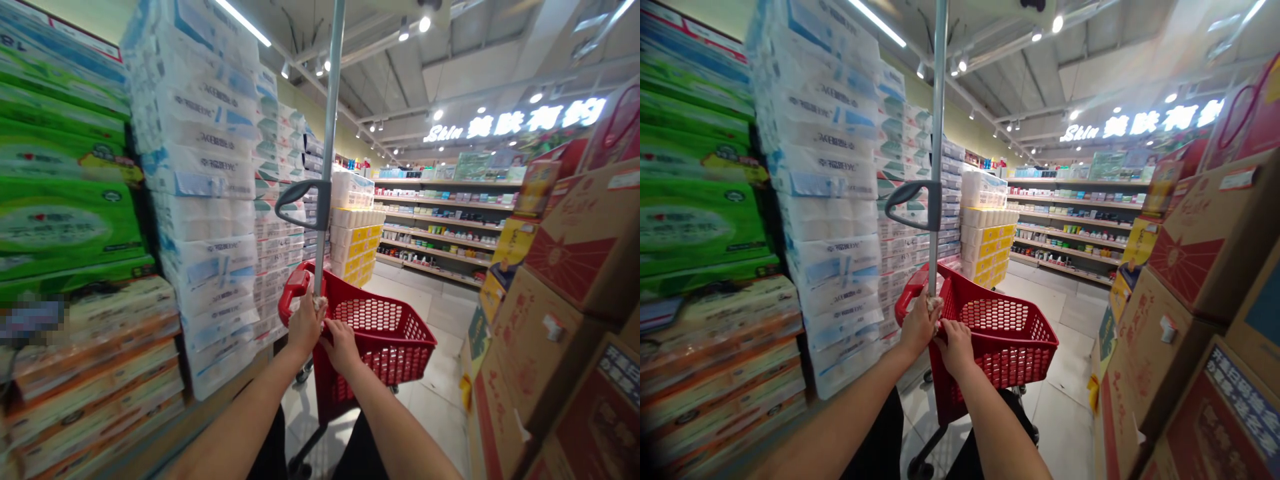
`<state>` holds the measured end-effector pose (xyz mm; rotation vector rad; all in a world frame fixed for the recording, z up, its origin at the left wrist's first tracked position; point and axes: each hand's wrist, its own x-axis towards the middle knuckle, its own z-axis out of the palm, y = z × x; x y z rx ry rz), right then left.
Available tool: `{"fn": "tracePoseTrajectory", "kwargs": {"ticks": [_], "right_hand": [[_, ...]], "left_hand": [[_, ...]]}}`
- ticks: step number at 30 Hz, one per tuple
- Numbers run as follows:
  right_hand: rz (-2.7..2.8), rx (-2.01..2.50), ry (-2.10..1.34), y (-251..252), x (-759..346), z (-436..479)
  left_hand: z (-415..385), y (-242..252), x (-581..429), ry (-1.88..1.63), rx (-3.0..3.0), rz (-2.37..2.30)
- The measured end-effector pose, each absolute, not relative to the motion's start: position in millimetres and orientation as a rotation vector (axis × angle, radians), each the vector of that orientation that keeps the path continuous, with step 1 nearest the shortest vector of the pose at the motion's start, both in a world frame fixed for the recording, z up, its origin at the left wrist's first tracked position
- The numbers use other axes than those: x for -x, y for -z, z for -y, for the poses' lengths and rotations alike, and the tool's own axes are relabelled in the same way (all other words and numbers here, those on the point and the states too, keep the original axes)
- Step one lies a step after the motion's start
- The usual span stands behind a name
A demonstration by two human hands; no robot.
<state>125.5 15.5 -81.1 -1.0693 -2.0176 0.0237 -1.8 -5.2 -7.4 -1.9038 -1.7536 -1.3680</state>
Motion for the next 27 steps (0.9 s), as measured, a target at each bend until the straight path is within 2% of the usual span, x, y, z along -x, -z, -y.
{"fn": "tracePoseTrajectory", "kwargs": {"ticks": [7,17,24,27], "right_hand": [[2.005,1.064,-0.046,80.5,-125.3,-16.4],[1.99,1.04,-0.058,83.6,-118.9,-17.9],[2.017,1.072,0.103,91.3,-116.8,-7.6],[2.032,1.119,0.173,93.0,-114.7,-4.0]], "left_hand": [[4.4,-7.5,6.4,1.465,2.076,1.85],[-2.3,-11.4,8.2,1.658,2.026,1.663],[13.8,13.8,18.7,1.105,1.951,1.642],[20.5,10.3,23.6,1.065,2.024,1.709]]}}
